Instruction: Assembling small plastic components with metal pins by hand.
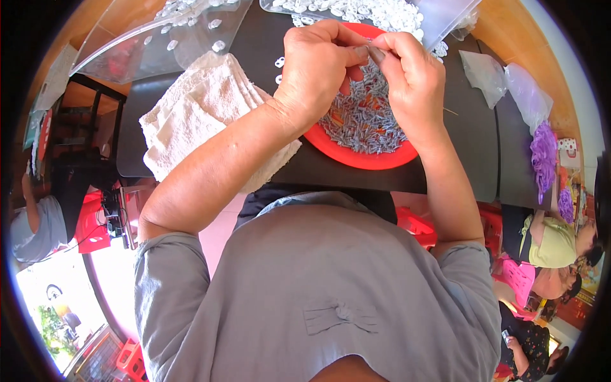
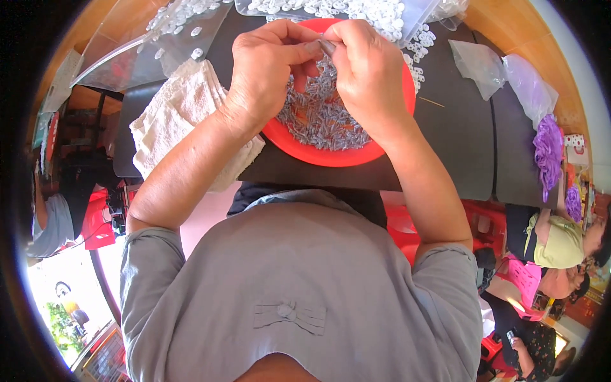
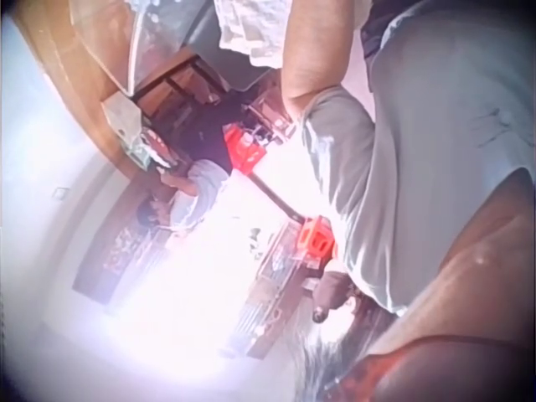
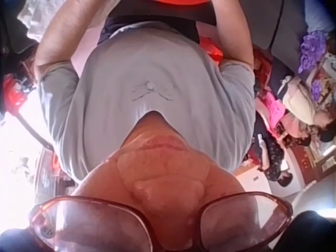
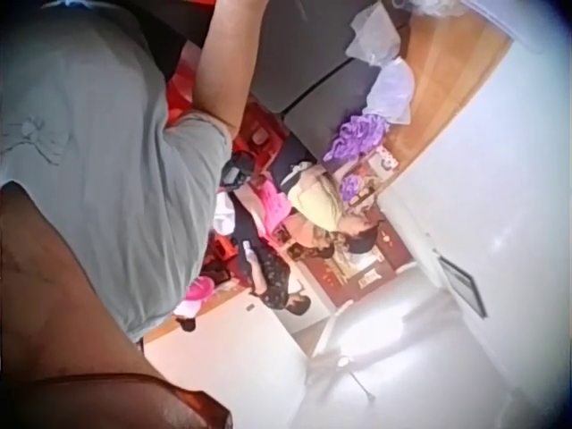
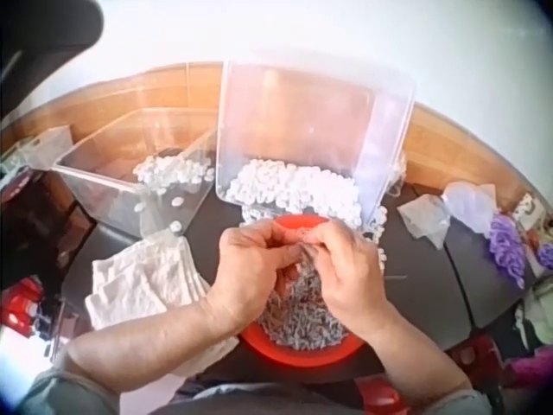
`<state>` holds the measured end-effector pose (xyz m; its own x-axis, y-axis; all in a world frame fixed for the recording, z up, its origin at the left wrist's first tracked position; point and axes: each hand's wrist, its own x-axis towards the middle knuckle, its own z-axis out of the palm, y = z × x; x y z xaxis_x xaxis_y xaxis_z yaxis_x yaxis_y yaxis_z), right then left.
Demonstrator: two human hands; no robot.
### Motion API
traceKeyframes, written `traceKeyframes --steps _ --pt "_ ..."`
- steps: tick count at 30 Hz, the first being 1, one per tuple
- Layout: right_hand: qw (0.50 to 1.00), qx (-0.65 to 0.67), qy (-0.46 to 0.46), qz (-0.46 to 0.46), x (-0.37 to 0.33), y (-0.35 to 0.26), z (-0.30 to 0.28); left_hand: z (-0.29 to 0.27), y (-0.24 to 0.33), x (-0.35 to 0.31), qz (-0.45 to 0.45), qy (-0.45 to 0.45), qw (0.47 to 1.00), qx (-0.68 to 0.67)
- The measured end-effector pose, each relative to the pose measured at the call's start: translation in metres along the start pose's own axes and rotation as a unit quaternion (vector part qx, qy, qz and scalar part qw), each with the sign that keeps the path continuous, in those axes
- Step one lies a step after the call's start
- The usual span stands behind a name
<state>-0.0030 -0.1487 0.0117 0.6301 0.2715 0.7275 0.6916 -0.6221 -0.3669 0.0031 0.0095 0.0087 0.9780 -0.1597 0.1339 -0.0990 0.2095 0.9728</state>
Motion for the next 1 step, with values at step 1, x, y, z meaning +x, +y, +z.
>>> traceKeyframes --steps 1 --pt "1.000 0.012 0.001 0.014 -0.0015 -0.0008 0.0020 -0.0003 -0.0010 -0.0014 -0.009 0.008 1.000 -0.007"
